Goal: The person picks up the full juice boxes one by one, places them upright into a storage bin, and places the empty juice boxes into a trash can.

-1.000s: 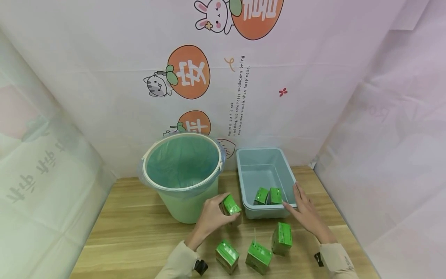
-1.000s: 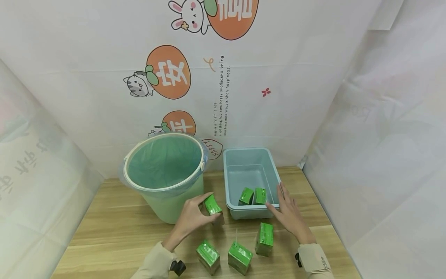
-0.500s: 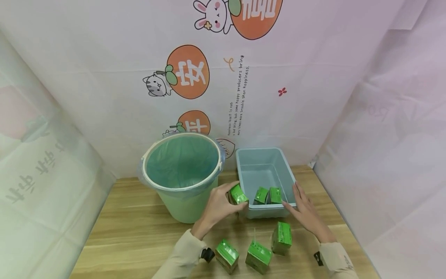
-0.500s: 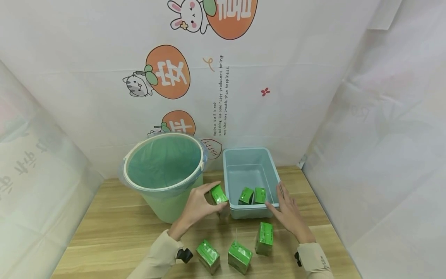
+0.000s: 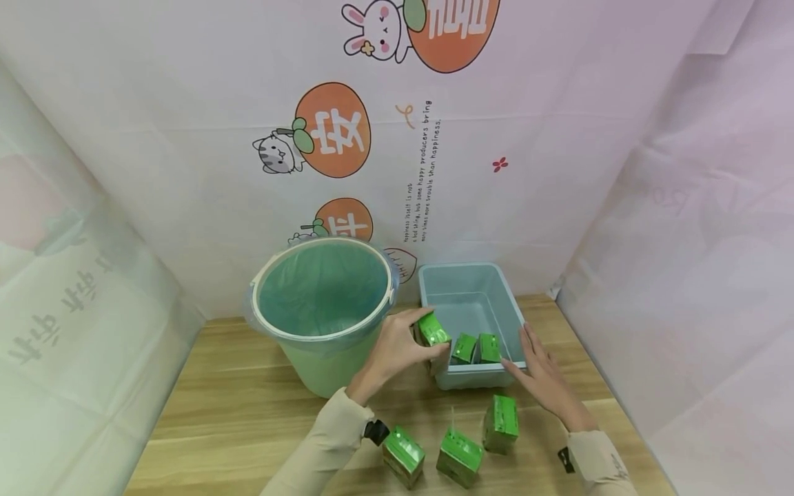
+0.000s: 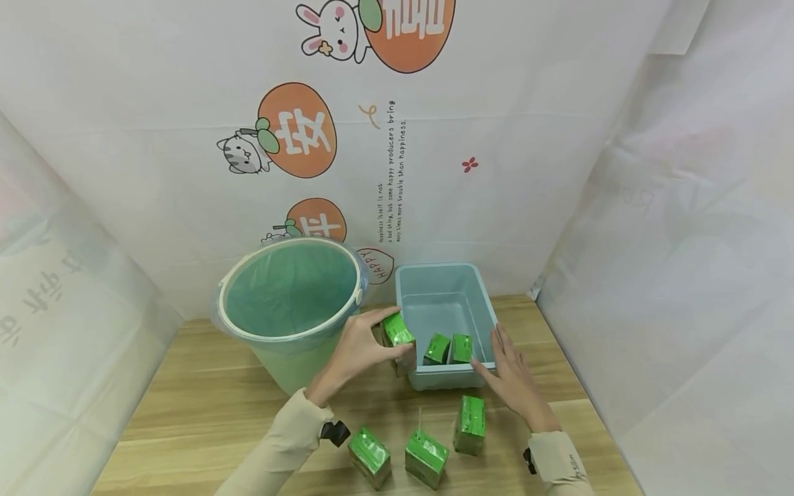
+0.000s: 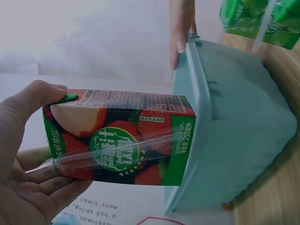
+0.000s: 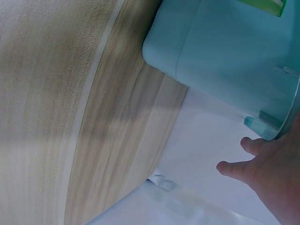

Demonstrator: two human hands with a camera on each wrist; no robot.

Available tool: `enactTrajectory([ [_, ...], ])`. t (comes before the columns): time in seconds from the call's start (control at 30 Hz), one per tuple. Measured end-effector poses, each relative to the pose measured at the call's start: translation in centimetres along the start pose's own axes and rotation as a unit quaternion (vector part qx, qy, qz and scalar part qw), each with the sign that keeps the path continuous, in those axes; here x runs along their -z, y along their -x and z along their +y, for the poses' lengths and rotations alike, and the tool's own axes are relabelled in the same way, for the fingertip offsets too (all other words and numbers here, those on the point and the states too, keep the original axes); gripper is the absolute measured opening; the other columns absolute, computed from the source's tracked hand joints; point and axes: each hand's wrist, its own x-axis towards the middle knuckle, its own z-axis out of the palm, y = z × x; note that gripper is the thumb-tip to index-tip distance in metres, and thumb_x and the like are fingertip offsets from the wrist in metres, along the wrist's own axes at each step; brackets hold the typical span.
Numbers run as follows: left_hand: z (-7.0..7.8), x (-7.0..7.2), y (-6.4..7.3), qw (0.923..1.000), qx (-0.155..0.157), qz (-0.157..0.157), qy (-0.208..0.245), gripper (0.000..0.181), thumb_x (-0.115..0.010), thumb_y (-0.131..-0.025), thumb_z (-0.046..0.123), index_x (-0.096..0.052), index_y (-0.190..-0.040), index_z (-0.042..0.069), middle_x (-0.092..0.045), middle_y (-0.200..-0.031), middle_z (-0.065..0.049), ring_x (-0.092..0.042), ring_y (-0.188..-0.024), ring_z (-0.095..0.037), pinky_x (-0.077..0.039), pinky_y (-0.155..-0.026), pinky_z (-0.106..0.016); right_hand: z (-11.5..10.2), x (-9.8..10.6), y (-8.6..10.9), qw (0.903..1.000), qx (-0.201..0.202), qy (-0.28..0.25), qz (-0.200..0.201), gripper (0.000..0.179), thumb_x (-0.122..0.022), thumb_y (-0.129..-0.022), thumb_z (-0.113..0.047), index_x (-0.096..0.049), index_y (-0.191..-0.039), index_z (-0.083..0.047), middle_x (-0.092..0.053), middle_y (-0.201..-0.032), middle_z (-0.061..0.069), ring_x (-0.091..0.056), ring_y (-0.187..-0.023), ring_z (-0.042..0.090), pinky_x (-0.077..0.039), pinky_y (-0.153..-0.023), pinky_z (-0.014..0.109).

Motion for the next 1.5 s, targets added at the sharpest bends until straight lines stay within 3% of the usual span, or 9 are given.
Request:
enactTrajectory([
  [0.2,0.3,-0.1,-2.2,0.9999,0.005,-0.014,-0.001,0.063,-0.092,-0.083,0.028,-0.07,-0.137,0.002,-0.077,-0.116,-0.013,-0.065,-0.076,-0.008,-0.05,-0.062,-0.019,0.1,-0.1,-0.1,1.0,0.0,-0.002,0.003,0.093,-0.054,-0.11,-0.047,0.001,-0.168,0.001,0.013,-0.176,0.017,-0.003,-0.156,0.057,0.002,-0.118,0.078],
  [0.4,0.7,-0.4,-4.3,0.9991,0.012,-0.039,-0.008,0.063,-0.09,-0.086,0.031,-0.069,-0.139,0.005,-0.07,-0.079,-0.005,-0.043,-0.052,-0.003,-0.036,-0.05,-0.019,0.1,0.0,-0.1,1.0,0.0,-0.004,0.004,0.093,-0.054,-0.11,-0.047,0.002,-0.168,0.0,0.013,-0.176,0.017,-0.004,-0.155,0.058,0.002,-0.118,0.078],
  [0.57,0.8,-1.2,-5.6,0.9976,0.022,-0.066,0.009,0.064,-0.09,-0.086,0.029,-0.067,-0.141,0.004,-0.075,-0.093,-0.006,-0.056,-0.06,-0.001,-0.047,-0.055,-0.017,0.0,0.2,0.1,1.0,0.0,0.002,-0.001,0.094,-0.055,-0.11,-0.046,0.001,-0.168,0.001,0.012,-0.175,0.019,-0.005,-0.154,0.059,0.0,-0.118,0.079],
  [0.67,0.9,-2.0,-6.4,0.9959,0.029,-0.083,0.02,0.066,-0.09,-0.087,0.03,-0.066,-0.143,0.005,-0.075,-0.092,-0.005,-0.06,-0.063,-0.003,-0.05,-0.059,-0.018,-0.1,0.4,0.2,1.0,-0.001,0.005,-0.001,0.094,-0.056,-0.109,-0.046,0.0,-0.168,0.003,0.011,-0.175,0.021,-0.005,-0.154,0.06,0.0,-0.117,0.079],
  [0.93,0.5,-3.6,-8.2,0.9933,0.039,-0.107,0.019,0.068,-0.089,-0.088,0.03,-0.063,-0.145,0.002,-0.059,-0.061,0.006,-0.047,-0.051,-0.004,-0.04,-0.05,-0.019,-0.4,0.4,0.3,0.9999,-0.006,-0.008,-0.005,0.095,-0.055,-0.109,-0.047,0.003,-0.168,0.001,0.014,-0.175,0.018,-0.002,-0.156,0.056,0.001,-0.118,0.078],
  [1.13,-0.2,-4.8,-9.2,0.9916,0.062,-0.114,0.005,0.069,-0.09,-0.087,0.032,-0.065,-0.145,0.003,-0.041,-0.049,0.008,-0.033,-0.043,-0.004,-0.031,-0.044,-0.018,-0.4,0.0,0.3,0.9999,0.002,-0.017,0.0,0.094,-0.055,-0.11,-0.045,0.004,-0.168,0.0,0.014,-0.175,0.018,0.0,-0.156,0.056,0.003,-0.118,0.078],
  [1.27,-0.5,-5.7,-10.0,0.9891,0.079,-0.124,0.01,0.069,-0.089,-0.088,0.034,-0.065,-0.145,0.004,-0.041,-0.049,0.008,-0.033,-0.042,-0.004,-0.031,-0.044,-0.019,-0.3,0.0,0.2,0.9999,0.001,-0.014,0.002,0.095,-0.055,-0.11,-0.046,0.004,-0.168,0.0,0.014,-0.175,0.019,-0.001,-0.156,0.056,0.002,-0.118,0.079],
  [1.5,-1.0,-7.3,-11.5,0.9872,0.08,-0.138,0.007,0.07,-0.09,-0.087,0.032,-0.064,-0.145,0.002,-0.053,-0.055,0.005,-0.039,-0.047,-0.004,-0.035,-0.046,-0.018,-0.4,0.0,0.1,0.9999,-0.002,-0.012,-0.001,0.095,-0.057,-0.109,-0.045,0.002,-0.168,0.002,0.012,-0.175,0.02,-0.003,-0.156,0.056,0.0,-0.117,0.08],
])
